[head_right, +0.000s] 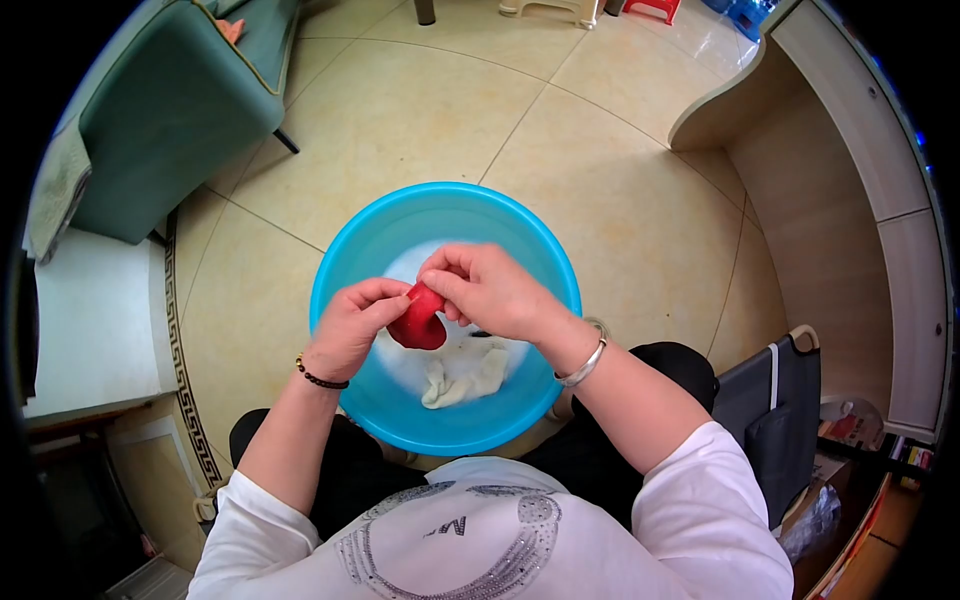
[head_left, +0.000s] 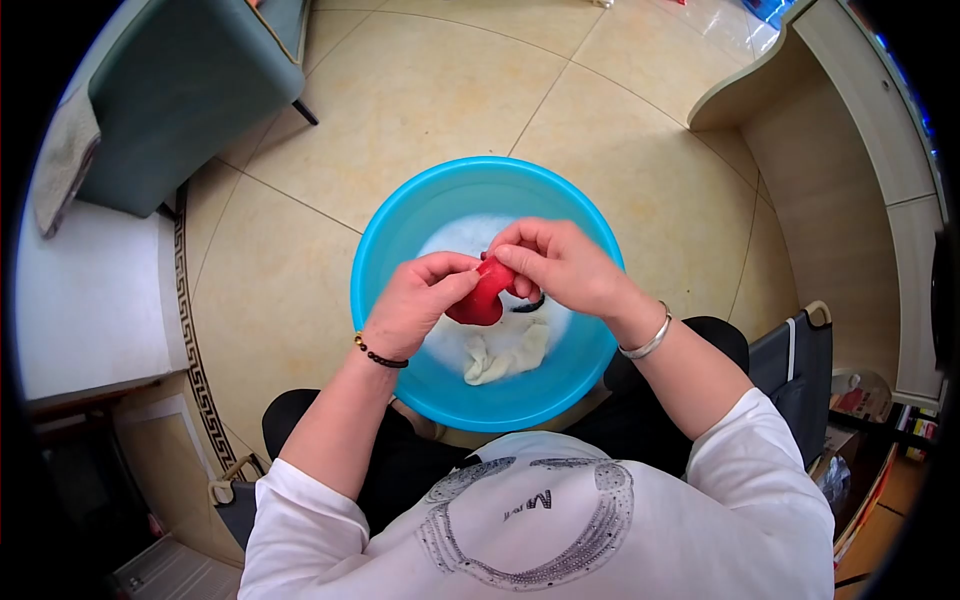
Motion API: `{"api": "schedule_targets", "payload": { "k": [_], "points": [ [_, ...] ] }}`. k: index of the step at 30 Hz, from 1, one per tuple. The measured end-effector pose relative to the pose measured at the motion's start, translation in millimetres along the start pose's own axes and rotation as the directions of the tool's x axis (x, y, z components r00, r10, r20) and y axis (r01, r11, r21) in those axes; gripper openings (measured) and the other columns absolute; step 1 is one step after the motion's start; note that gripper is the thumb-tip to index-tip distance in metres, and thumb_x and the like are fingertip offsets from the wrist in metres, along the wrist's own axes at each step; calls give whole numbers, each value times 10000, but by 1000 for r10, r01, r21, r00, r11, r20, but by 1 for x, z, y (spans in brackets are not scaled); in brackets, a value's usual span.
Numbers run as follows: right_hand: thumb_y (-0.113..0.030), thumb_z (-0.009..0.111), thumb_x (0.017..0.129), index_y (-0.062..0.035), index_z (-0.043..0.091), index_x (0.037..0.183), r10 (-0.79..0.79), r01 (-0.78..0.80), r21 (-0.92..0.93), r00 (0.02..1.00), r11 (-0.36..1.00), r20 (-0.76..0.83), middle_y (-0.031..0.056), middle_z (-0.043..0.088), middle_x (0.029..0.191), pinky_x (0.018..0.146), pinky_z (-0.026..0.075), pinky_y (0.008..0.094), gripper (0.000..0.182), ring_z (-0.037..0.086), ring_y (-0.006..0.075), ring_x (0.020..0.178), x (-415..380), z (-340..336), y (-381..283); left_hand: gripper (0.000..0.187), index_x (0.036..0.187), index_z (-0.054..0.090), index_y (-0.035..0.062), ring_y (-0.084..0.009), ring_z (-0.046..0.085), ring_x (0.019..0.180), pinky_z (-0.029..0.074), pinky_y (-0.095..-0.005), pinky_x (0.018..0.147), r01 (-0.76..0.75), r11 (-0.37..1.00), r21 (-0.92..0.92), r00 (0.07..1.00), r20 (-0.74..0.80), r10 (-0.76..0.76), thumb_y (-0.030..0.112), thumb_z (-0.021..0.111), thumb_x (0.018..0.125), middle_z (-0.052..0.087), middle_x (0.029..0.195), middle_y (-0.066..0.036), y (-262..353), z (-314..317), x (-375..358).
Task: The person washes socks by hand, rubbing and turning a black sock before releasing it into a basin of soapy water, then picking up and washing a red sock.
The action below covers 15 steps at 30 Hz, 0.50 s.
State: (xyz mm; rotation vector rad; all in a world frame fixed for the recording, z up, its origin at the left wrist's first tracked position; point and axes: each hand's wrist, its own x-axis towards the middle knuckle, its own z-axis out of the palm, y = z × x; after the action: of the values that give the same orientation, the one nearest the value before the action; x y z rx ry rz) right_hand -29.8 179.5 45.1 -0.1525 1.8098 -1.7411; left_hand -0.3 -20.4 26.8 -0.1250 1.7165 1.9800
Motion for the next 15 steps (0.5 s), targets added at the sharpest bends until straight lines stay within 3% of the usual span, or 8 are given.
{"api": "schedule_targets", "payload": {
  "k": [5,7,12,14,15],
  "points": [
    [-162,517,929,0,595,918,-2,3,35,999,999,-50,4,545,648,498,420,217,180,484,58,551,1,-9,1,210,1013,623,-22,-104,596,846,475,-259,785,34,999,-17,997,74,-33,97,564,850,649,926,-48,1,-5,-1],
    [-163,516,930,-1,594,924,13,-9,56,998,998,-65,2,546,657,501,419,216,180,486,57,558,3,-12,5,200,1032,622,1,-97,574,851,455,-255,798,69,998,1,982,175,-68,79,571,855,637,939,-25,0,-7,-1],
    [-185,507,937,-10,587,948,54,22,293,967,956,-247,-5,554,693,516,413,210,193,486,56,581,10,-22,12,203,1054,611,10,-95,571,848,454,-255,801,82,994,66,985,144,-91,102,575,877,631,950,-20,-4,-10,-1],
    [-193,519,932,-12,585,968,70,2,265,963,964,-261,0,563,702,528,417,211,196,496,61,597,9,-25,13,202,1061,605,15,-100,577,853,460,-262,803,61,996,58,991,115,-67,117,577,890,634,959,-23,-5,-11,0],
    [-201,531,927,-14,583,988,89,-21,239,957,971,-275,5,572,710,540,422,212,203,506,66,612,7,-24,8,200,1057,602,18,-105,586,860,469,-263,797,56,986,-156,997,68,-45,146,573,905,637,962,-28,-5,-11,0]
  ]
}}
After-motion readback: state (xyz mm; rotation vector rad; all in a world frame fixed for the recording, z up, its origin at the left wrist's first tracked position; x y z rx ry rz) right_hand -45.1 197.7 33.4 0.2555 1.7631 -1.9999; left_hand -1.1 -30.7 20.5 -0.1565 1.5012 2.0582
